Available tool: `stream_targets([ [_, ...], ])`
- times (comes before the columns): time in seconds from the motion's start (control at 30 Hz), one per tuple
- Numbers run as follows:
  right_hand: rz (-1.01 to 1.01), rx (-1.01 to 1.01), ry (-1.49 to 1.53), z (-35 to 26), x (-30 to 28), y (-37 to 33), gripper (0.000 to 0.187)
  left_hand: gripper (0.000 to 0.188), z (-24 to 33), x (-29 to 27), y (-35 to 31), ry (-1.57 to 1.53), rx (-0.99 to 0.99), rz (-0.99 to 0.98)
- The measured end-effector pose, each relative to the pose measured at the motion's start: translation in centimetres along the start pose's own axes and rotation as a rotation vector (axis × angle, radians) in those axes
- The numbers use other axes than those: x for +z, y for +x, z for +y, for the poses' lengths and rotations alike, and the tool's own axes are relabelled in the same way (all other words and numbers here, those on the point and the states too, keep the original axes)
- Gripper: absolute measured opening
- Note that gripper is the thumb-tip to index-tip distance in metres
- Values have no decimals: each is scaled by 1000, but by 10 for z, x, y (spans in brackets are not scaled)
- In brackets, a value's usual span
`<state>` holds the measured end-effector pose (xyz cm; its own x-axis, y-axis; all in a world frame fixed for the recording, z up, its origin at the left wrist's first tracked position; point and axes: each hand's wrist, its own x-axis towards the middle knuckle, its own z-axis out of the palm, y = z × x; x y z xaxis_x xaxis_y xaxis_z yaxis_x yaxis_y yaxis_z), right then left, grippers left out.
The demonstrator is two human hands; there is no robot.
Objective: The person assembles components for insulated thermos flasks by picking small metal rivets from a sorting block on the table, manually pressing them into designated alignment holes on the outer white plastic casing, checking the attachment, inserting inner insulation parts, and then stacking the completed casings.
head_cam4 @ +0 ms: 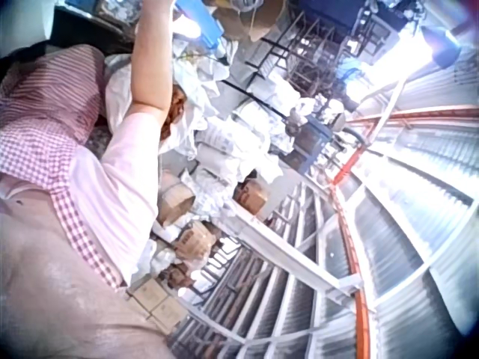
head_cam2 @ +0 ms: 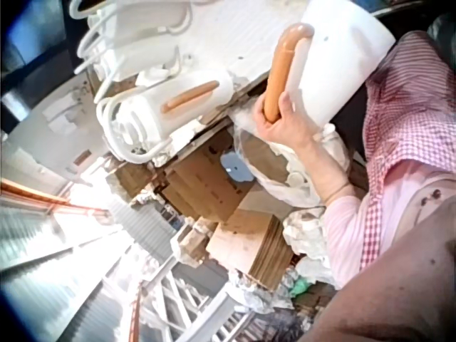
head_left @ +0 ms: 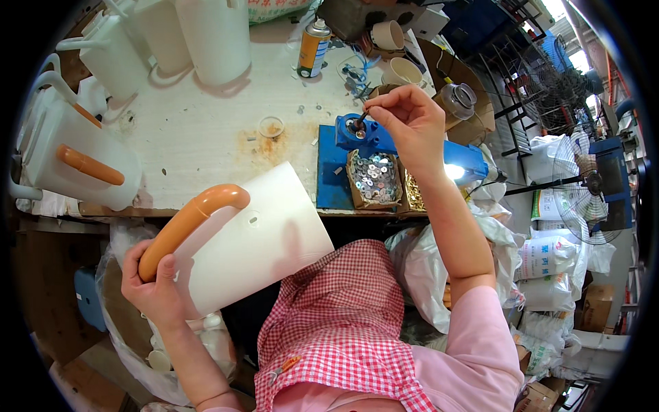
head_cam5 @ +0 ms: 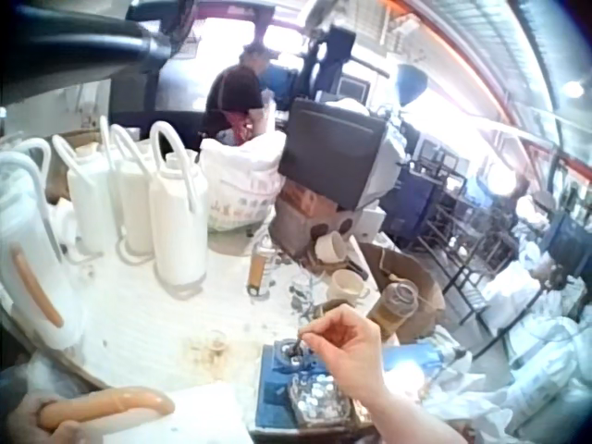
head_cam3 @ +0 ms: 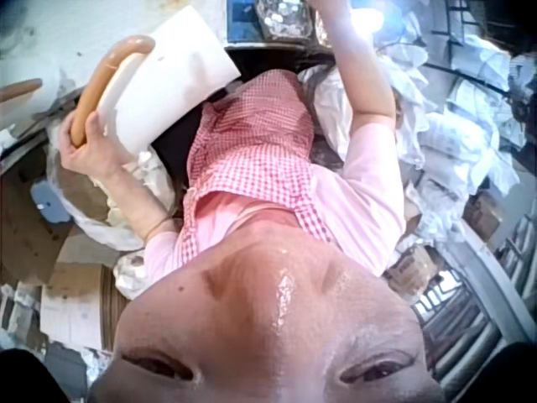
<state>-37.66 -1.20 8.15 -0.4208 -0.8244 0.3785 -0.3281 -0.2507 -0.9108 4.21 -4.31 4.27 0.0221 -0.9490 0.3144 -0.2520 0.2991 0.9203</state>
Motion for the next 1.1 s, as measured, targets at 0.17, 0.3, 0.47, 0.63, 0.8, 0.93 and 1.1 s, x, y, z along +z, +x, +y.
stream_targets([
  [0.17, -58, 24, -51, -2, -2, 3, 12, 39, -6, -7, 1, -30, -25, -38],
  [0.3, -137, 16, -174, -6, -4, 4, 15, 39, -5, -8, 1, -36, -39, -51],
  [0.47, 116, -90, -9, 3, -2, -17, 24, 40, -2, 1, 3, 0, 9, -39],
  [0.63, 20, 240, -71, 23, -19, -81, 6, 39, -3, -4, 4, 14, -37, -45],
  [0.8, -236, 217, -772, 66, -31, -95, 18, 44, -2, -2, 5, 50, -89, -22],
  [0.93, -291, 69, -1034, 94, -23, -84, 16, 43, -2, 1, 0, 109, -26, -40],
  [1.1, -233, 72, -921, 104, -28, -86, 10, 43, 0, 2, -4, 82, -6, -30],
])
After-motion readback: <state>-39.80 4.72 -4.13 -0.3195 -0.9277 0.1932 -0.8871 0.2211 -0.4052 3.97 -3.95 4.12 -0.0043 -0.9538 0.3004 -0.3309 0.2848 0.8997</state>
